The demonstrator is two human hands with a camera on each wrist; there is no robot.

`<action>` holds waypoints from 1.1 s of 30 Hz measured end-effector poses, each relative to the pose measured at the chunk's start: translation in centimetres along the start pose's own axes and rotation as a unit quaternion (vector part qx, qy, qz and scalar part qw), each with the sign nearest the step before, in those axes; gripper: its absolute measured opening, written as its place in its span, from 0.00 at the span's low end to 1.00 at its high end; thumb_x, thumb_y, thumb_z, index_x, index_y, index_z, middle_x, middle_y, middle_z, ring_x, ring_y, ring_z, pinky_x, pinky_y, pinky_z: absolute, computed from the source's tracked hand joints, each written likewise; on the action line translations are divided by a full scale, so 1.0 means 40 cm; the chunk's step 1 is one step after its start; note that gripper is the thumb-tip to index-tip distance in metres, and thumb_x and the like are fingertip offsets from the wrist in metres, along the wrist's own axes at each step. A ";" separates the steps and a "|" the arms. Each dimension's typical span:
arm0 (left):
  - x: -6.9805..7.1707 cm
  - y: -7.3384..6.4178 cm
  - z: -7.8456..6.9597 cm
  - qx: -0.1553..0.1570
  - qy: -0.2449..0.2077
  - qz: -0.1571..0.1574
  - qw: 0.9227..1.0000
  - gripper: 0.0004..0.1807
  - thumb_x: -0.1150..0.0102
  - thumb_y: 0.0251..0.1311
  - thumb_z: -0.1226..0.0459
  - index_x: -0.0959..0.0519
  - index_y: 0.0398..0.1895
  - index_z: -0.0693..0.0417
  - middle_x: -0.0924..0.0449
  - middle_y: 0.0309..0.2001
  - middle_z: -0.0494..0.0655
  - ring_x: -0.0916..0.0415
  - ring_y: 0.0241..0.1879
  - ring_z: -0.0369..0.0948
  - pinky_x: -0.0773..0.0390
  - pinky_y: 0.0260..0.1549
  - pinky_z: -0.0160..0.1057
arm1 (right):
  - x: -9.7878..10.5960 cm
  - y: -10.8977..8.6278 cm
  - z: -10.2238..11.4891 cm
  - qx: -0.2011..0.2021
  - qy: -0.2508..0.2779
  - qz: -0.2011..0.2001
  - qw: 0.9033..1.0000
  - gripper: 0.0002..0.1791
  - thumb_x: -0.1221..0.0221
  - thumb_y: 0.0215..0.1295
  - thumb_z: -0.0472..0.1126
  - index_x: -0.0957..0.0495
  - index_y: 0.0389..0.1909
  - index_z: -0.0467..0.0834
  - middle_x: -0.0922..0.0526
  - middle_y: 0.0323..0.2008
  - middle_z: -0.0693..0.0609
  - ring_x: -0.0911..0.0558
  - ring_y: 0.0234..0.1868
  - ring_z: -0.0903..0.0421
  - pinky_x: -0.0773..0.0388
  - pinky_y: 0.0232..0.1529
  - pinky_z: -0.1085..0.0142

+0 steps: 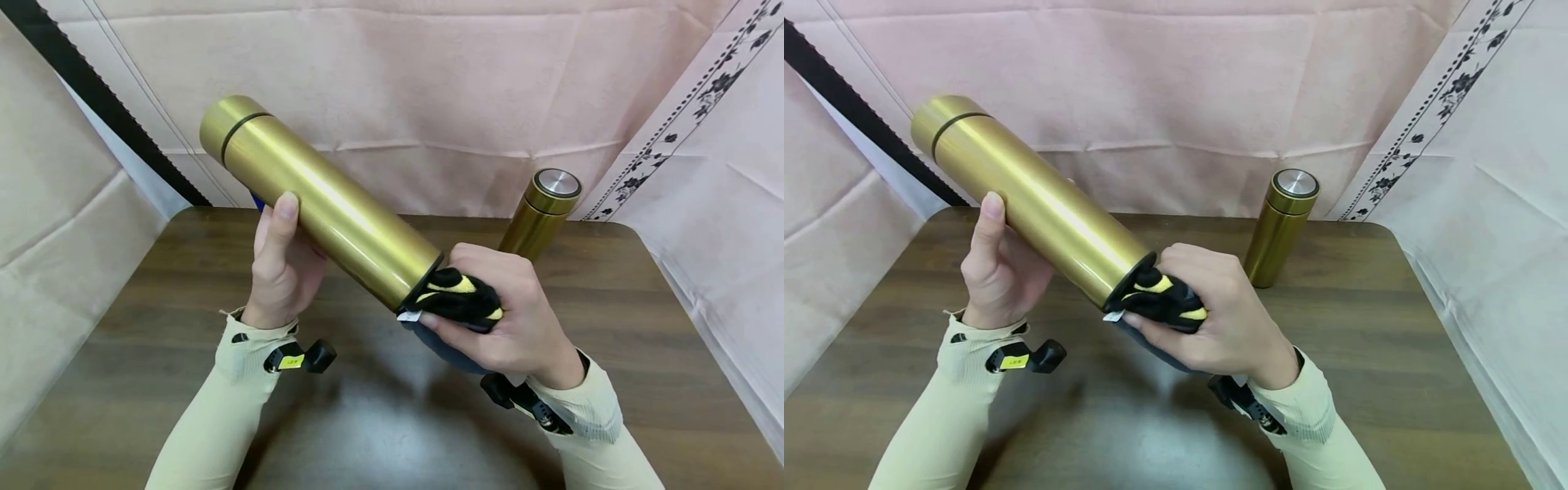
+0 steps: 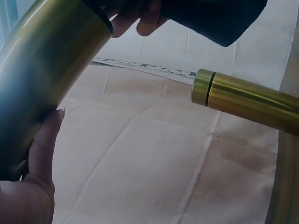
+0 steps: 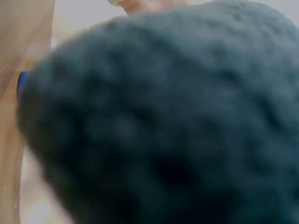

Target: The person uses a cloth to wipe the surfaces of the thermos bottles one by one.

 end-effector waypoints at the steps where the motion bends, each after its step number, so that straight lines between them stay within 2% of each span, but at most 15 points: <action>1: 0.000 -0.002 0.004 0.003 0.000 0.001 1.000 0.23 0.35 0.66 0.53 0.31 0.54 0.57 0.21 0.43 0.49 0.19 0.42 0.41 0.19 0.43 0.37 | 0.000 -0.001 0.002 0.002 -0.004 0.002 1.000 0.13 0.30 0.61 0.41 0.24 0.26 0.39 0.29 0.22 0.54 0.31 0.26 0.62 0.33 0.29 0.73; 7: 0.002 -0.010 0.016 0.012 -0.012 -0.004 1.000 0.24 0.35 0.66 0.53 0.30 0.53 0.59 0.20 0.44 0.49 0.19 0.43 0.42 0.18 0.45 0.39 | 0.000 -0.001 0.012 0.008 -0.021 0.012 1.000 0.14 0.31 0.62 0.43 0.24 0.27 0.40 0.30 0.23 0.54 0.32 0.26 0.62 0.33 0.29 0.73; 16: -0.005 -0.006 -0.001 -0.007 -0.005 -0.004 1.000 0.25 0.34 0.65 0.55 0.32 0.54 0.60 0.20 0.43 0.51 0.19 0.42 0.43 0.19 0.46 0.40 | -0.001 -0.002 0.006 0.003 -0.035 0.019 0.999 0.16 0.32 0.65 0.46 0.25 0.27 0.40 0.30 0.23 0.55 0.32 0.26 0.62 0.33 0.29 0.73; 22: -0.008 0.002 -0.019 -0.020 0.008 -0.008 1.000 0.25 0.32 0.63 0.57 0.32 0.53 0.61 0.21 0.42 0.52 0.20 0.40 0.43 0.19 0.42 0.39 | -0.001 -0.003 -0.009 -0.017 -0.060 0.043 0.997 0.15 0.28 0.58 0.40 0.26 0.26 0.41 0.31 0.23 0.56 0.32 0.27 0.64 0.34 0.30 0.74; 27: 0.000 0.009 -0.042 -0.038 0.030 -0.020 0.999 0.23 0.30 0.59 0.62 0.30 0.51 0.61 0.21 0.41 0.53 0.19 0.39 0.44 0.19 0.40 0.39 | -0.005 -0.009 -0.030 -0.050 -0.098 0.079 0.991 0.15 0.25 0.53 0.39 0.25 0.29 0.42 0.29 0.25 0.57 0.31 0.29 0.65 0.33 0.32 0.75; 30: 0.010 0.015 -0.061 -0.057 0.040 -0.027 0.997 0.22 0.29 0.56 0.66 0.29 0.49 0.62 0.19 0.39 0.54 0.19 0.38 0.44 0.18 0.39 0.39 | -0.010 -0.014 -0.048 -0.072 -0.129 0.107 0.983 0.15 0.25 0.54 0.41 0.23 0.32 0.43 0.27 0.27 0.58 0.30 0.30 0.65 0.33 0.32 0.75; 33: 0.019 0.017 -0.077 -0.076 0.050 -0.033 0.995 0.19 0.32 0.54 0.72 0.28 0.47 0.62 0.18 0.38 0.54 0.18 0.38 0.45 0.18 0.39 0.40 | -0.013 -0.022 -0.074 -0.100 -0.150 0.132 0.975 0.15 0.25 0.55 0.42 0.24 0.32 0.46 0.28 0.27 0.59 0.30 0.30 0.66 0.33 0.32 0.76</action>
Point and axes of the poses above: each hand's wrist, its own y-axis towards the middle knuckle, its own x-axis out of the back of the hand, z = x × y, the point moved 8 cm from there along y, towards the middle knuckle
